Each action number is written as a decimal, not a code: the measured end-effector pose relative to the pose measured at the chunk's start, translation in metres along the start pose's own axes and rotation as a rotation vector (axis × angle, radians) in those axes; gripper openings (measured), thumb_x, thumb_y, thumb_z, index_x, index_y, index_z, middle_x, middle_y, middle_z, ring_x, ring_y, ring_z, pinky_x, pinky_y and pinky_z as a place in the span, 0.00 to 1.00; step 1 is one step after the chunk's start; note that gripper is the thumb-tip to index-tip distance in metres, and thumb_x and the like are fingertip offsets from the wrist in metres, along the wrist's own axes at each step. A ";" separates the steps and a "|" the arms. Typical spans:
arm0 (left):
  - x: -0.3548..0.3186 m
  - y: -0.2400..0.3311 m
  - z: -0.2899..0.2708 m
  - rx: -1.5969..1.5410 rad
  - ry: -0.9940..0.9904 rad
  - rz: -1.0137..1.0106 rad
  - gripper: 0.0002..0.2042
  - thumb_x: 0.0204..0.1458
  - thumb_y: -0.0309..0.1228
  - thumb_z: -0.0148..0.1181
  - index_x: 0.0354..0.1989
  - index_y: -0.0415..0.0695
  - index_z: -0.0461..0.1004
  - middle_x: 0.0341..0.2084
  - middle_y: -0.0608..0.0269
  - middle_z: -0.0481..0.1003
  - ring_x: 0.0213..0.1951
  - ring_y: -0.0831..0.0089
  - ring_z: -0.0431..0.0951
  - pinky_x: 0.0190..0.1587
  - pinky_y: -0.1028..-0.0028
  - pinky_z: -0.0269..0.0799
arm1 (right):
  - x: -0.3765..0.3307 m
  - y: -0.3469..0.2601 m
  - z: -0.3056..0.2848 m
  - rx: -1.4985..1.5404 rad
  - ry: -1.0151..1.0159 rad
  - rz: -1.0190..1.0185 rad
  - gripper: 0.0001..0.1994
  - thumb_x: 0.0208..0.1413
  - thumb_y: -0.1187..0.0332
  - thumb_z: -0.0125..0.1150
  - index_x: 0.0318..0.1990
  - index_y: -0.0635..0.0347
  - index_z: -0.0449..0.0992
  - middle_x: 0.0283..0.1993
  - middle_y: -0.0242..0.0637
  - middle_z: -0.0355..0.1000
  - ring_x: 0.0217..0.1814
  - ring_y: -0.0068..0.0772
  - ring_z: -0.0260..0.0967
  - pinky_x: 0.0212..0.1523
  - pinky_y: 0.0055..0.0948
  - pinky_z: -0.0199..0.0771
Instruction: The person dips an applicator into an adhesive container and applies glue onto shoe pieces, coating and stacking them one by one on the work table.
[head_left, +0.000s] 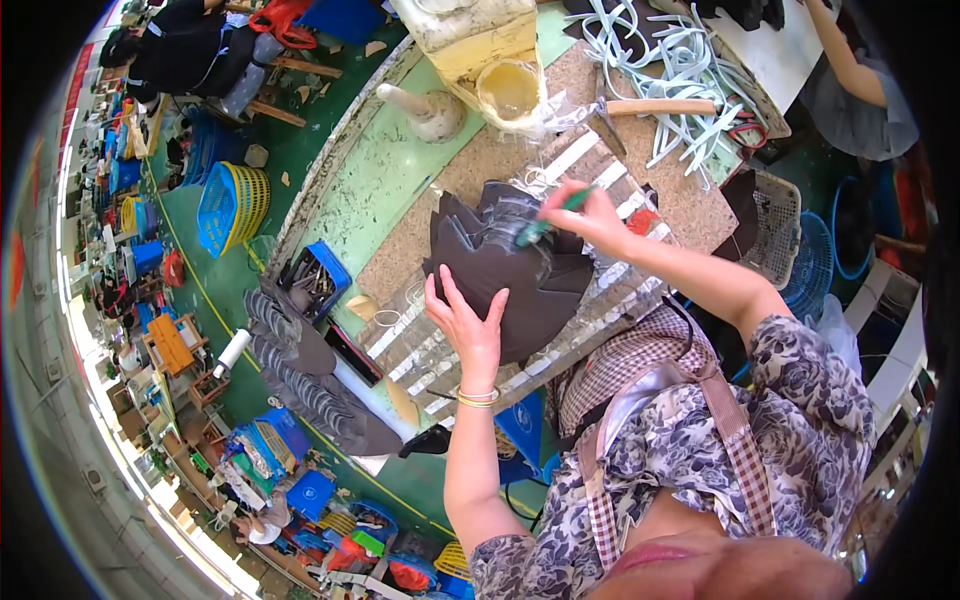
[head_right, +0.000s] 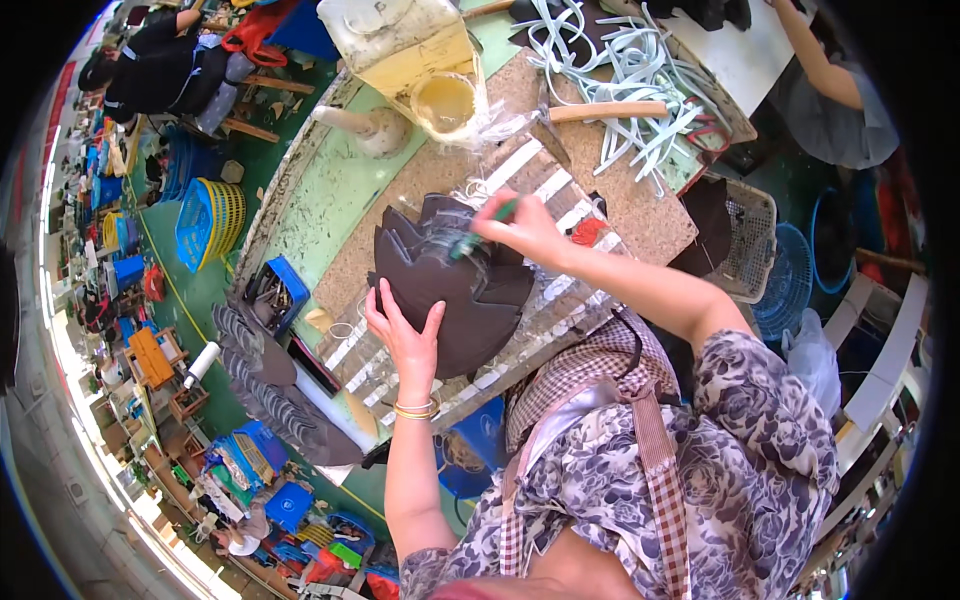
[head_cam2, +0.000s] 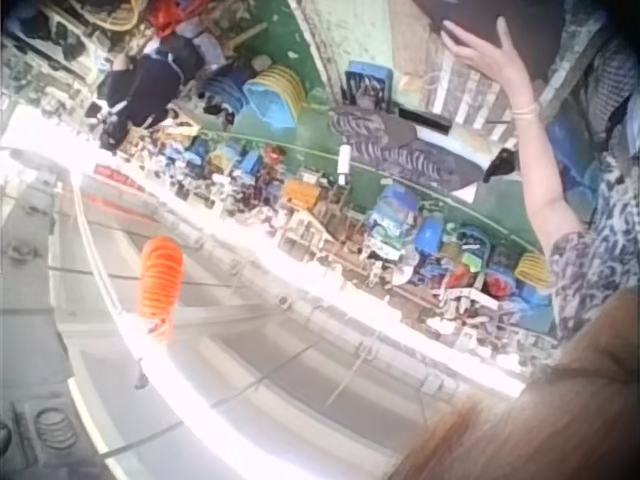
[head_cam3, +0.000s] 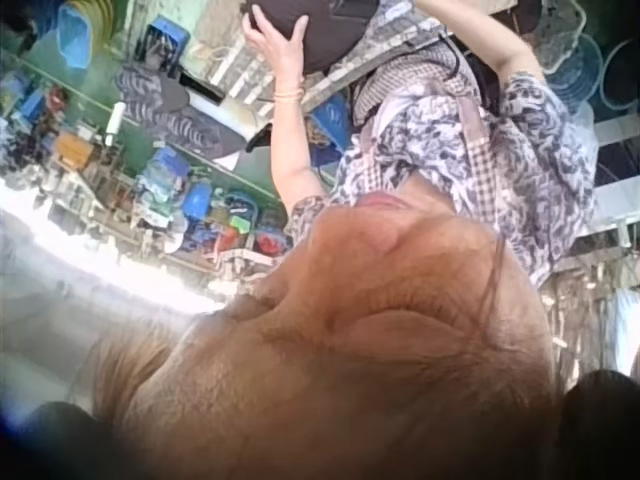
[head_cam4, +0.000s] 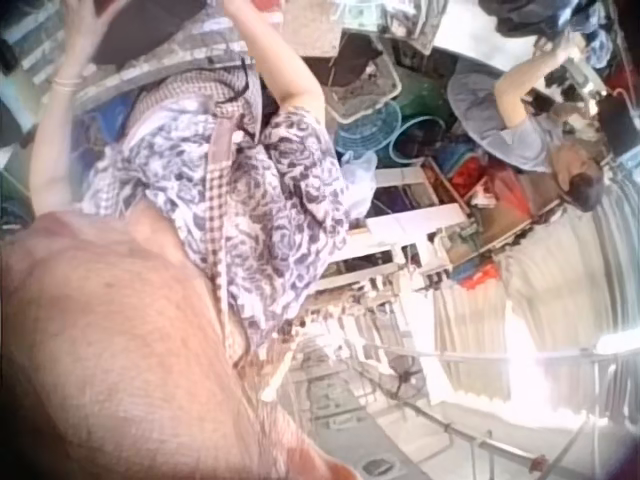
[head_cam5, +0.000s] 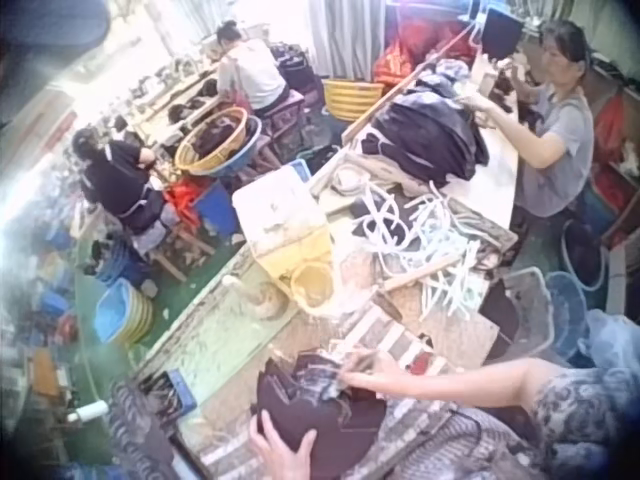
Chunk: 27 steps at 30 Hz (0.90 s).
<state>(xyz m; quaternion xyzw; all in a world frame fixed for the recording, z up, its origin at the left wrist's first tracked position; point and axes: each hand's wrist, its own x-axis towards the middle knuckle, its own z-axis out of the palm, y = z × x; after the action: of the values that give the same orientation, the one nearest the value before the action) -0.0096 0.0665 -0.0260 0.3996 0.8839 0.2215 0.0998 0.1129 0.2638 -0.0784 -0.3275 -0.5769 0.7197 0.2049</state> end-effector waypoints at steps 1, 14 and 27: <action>-0.001 -0.002 0.000 0.000 -0.002 -0.003 0.41 0.41 0.40 0.66 0.61 0.39 0.50 0.55 0.43 0.49 0.57 0.48 0.51 0.59 0.55 0.47 | -0.015 0.003 -0.005 0.000 -0.002 0.004 0.13 0.42 0.62 0.60 0.28 0.64 0.74 0.25 0.36 0.73 0.27 0.23 0.69 0.31 0.23 0.69; 0.015 -0.035 0.004 -0.097 0.010 -0.006 0.36 0.43 0.39 0.65 0.60 0.42 0.55 0.54 0.44 0.52 0.56 0.50 0.53 0.58 0.57 0.50 | -0.019 -0.009 -0.009 0.066 -0.103 -0.170 0.08 0.47 0.67 0.61 0.32 0.61 0.73 0.35 0.34 0.73 0.39 0.23 0.68 0.43 0.26 0.67; 0.021 -0.044 -0.020 0.032 0.061 0.030 0.29 0.40 0.34 0.66 0.54 0.42 0.65 0.48 0.51 0.62 0.51 0.55 0.60 0.53 0.60 0.55 | -0.034 -0.032 0.009 -0.052 -0.301 -0.183 0.06 0.47 0.69 0.63 0.29 0.62 0.75 0.18 0.32 0.72 0.19 0.21 0.70 0.24 0.20 0.70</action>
<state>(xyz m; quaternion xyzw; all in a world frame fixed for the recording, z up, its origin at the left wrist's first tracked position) -0.0599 0.0507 -0.0285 0.4076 0.8838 0.2207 0.0631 0.1284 0.2426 -0.0386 -0.1672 -0.6468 0.7238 0.1726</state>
